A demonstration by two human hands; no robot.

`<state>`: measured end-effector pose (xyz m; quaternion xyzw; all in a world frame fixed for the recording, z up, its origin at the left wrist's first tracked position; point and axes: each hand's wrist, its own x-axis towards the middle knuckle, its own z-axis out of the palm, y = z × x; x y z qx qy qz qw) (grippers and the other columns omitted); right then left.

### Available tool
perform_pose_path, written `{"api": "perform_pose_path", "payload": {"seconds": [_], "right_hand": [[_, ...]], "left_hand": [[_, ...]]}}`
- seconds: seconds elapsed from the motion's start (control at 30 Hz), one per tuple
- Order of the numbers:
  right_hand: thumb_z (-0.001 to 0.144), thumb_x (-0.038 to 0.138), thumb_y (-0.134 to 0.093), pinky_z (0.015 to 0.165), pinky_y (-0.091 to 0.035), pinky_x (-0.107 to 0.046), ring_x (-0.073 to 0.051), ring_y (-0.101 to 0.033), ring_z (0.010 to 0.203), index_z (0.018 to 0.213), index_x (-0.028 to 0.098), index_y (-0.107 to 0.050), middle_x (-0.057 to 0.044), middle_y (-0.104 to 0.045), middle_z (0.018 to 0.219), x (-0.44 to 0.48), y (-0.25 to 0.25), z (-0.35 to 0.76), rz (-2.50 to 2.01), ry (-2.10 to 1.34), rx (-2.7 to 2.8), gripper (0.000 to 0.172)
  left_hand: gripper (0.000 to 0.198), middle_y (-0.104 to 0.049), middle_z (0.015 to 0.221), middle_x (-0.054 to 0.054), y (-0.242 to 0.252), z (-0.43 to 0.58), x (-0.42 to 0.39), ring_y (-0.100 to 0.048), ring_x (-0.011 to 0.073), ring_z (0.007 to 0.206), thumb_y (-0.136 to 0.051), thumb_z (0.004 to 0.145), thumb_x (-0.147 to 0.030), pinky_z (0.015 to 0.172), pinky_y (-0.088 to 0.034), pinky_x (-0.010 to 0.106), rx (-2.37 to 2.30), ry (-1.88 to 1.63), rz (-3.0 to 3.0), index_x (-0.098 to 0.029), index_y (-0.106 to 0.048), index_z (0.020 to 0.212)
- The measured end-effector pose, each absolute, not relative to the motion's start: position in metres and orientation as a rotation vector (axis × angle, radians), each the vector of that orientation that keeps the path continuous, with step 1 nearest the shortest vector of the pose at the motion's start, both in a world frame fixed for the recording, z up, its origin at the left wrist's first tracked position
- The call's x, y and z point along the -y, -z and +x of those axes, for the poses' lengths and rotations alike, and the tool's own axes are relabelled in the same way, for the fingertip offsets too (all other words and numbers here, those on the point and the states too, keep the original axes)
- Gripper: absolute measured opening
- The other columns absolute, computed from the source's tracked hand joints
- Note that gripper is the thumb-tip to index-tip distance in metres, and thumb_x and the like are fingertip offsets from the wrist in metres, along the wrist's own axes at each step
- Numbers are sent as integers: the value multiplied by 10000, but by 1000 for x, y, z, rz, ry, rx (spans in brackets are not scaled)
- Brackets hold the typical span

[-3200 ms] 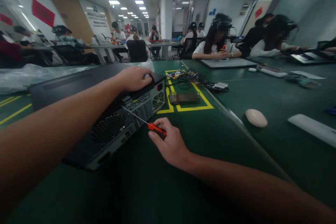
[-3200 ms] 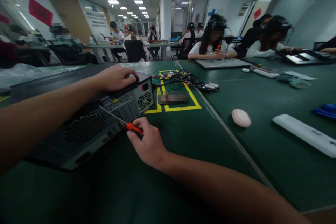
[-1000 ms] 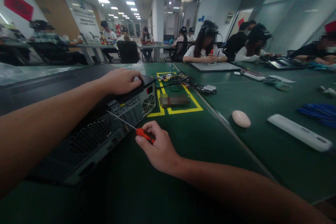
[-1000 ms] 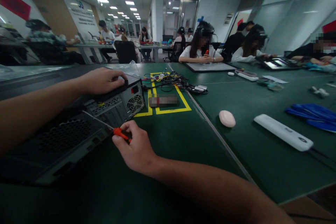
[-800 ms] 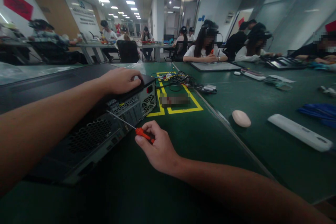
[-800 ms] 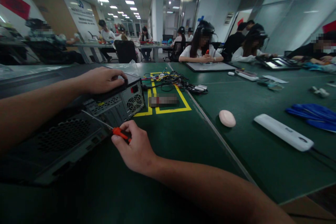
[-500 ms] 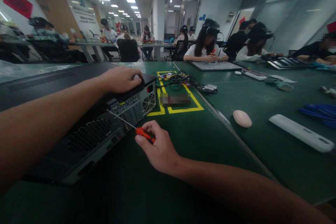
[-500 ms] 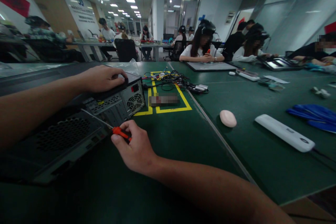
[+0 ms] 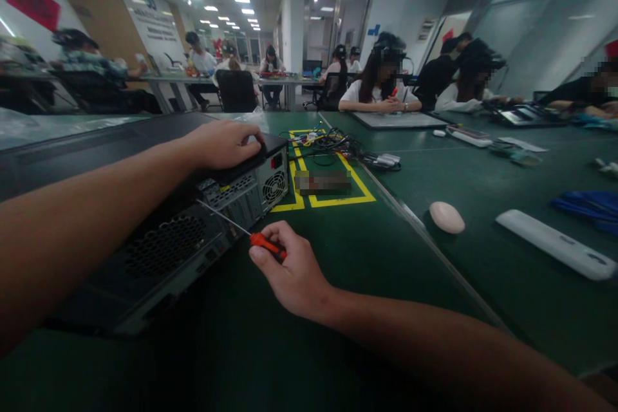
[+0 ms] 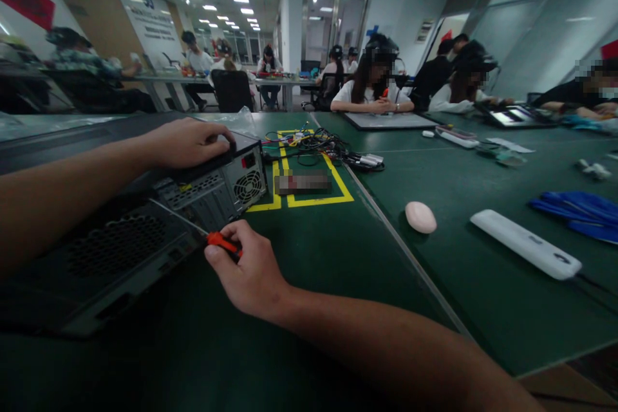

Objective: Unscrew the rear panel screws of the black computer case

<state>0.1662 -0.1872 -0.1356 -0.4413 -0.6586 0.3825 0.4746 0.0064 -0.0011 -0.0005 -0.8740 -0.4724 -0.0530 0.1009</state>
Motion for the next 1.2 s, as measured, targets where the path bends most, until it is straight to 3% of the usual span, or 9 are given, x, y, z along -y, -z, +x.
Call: {"api": "perform_pose_path", "payload": {"seconds": [0.53,0.67,0.8,0.97,1.2], "right_hand": [[1045,375,-533,734,-459,-313,-155,-582,767,972,195,-670,6,-615,834,187,136,167,-982,-917,1636,238],[967,381,-649,695,-463,-312,-156,-582,732,1080,211,-623,20,-615,835,188,135,166,-1005,-968,1575,205],[870,328,-740,685,-461,-313,-159,-584,726,1025,232,-574,33,-613,828,188,135,164,-1065,-990,1556,246],[901,292,-684,682,-453,-304,-151,-577,726,978,235,-571,39,-597,813,186,137,164,-1030,-981,1556,148],[925,304,-673,670,-447,-290,-146,-572,719,982,235,-573,42,-598,807,185,137,165,-1029,-991,1583,134]], "left_hand": [[555,-761,1084,92,1,5,-1,-696,300,976,-398,926,-498,848,-478,400,1378,162,-2584,-255,-706,1318],[549,-764,1056,90,2,5,-2,-697,303,962,-405,924,-501,851,-481,408,1387,193,-2589,-268,-712,1315],[536,-760,1045,94,3,5,-2,-697,303,948,-410,924,-497,833,-482,410,1383,191,-2593,-268,-713,1302],[532,-754,1017,83,1,5,-1,-694,291,919,-399,921,-491,805,-478,391,1378,178,-2589,-262,-707,1289],[546,-757,1040,87,-1,8,3,-700,294,938,-392,925,-488,830,-486,391,1402,166,-2591,-256,-705,1308]]}}
